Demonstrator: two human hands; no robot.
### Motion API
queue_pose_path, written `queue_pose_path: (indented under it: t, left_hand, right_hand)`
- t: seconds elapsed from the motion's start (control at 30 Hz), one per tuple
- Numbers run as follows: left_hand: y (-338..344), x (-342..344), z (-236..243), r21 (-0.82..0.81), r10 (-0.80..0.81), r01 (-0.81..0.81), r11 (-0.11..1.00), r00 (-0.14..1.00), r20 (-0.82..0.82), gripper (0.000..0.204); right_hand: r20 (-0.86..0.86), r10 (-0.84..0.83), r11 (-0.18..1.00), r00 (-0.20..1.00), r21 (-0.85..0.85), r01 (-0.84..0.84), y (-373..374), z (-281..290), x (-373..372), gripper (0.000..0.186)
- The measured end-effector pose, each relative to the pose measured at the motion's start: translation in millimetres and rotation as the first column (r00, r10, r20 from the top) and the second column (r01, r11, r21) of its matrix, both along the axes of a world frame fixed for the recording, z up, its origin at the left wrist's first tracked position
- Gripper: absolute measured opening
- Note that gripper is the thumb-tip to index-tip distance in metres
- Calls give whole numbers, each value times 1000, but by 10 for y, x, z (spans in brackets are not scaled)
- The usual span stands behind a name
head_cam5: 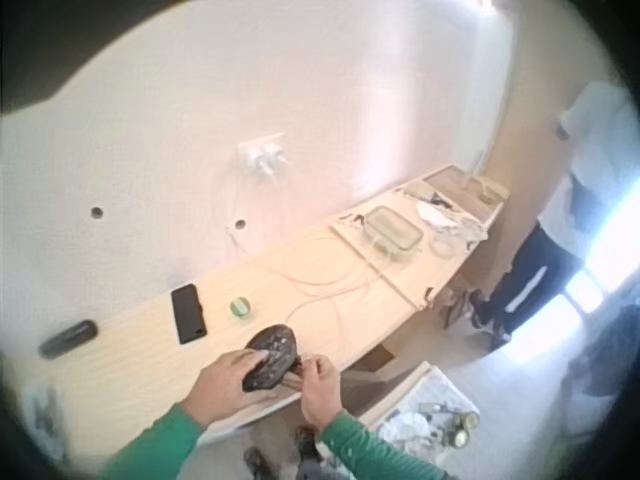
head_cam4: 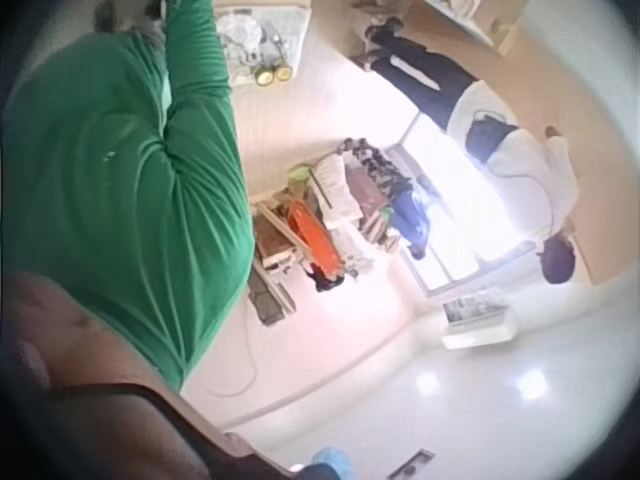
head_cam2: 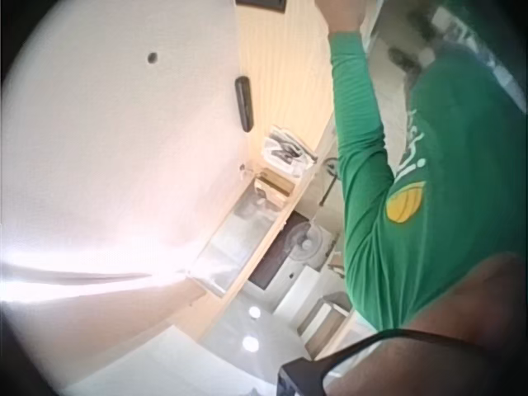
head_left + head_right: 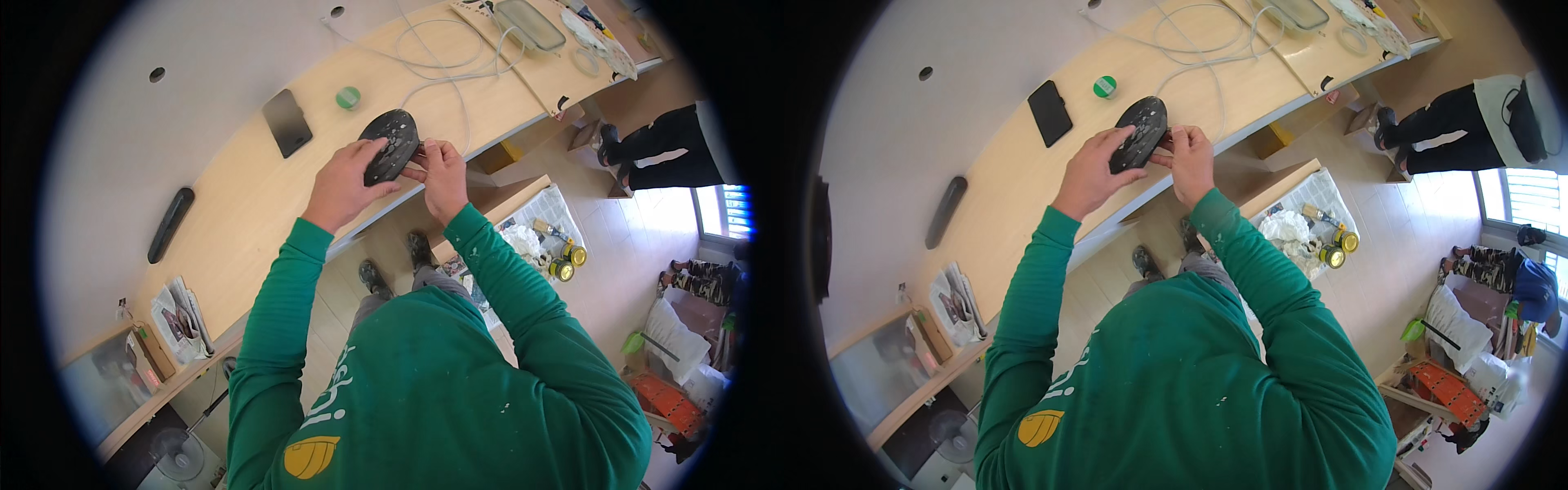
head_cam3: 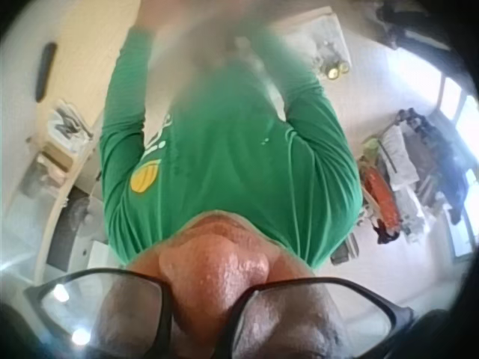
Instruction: The person installs a white light fixture onto a ceiling bracket, aligning and securing it with both hands. They then move to a table, open a small container, and use a putty knife to scrape and mix a dark substance on a black palette.
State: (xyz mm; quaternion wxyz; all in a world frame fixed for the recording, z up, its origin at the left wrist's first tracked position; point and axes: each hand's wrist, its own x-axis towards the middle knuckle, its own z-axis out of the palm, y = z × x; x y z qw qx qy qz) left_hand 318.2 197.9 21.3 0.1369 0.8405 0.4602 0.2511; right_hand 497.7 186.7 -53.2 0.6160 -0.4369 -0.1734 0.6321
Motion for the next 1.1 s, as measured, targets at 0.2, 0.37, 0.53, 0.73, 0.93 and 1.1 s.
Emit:
queue_pose_path:
  t: [0.2, 0.37, 0.53, 0.73, 0.93, 1.1]
  left_hand:
    - [71, -263, -20, -37, 57, -58, 998, 998, -28, 29]
    - [401, -244, 269, -225, 122, -88, 970, 983, 141, 25]
    - [396, -494, 78, -683, 532, -91, 725, 703, 471, 22]
    - [-32, -479, -348, -781, 743, -42, 623, 346, 574, 22]
    - [-306, -725, -701, -819, 801, 6, 574, 206, 562, 23]
    - [-565, -640, -874, -839, 822, -38, 543, 229, 522, 25]
  right_hand:
    - [427, 145, 983, 892, 37, -178, 204, 136, 86, 25]
    - [536, 177, 984, 825, -74, -163, 667, 113, 127, 35]
    - [838, 35, 912, 545, 196, -360, 77, 421, -186, 39]
    - [930, 8, 837, 367, 194, -511, -134, 517, -366, 25]
    - [671, 134, 947, 730, 130, -293, 137, 455, -209, 16]
    - [701, 134, 929, 701, 157, -334, 200, 475, -234, 16]
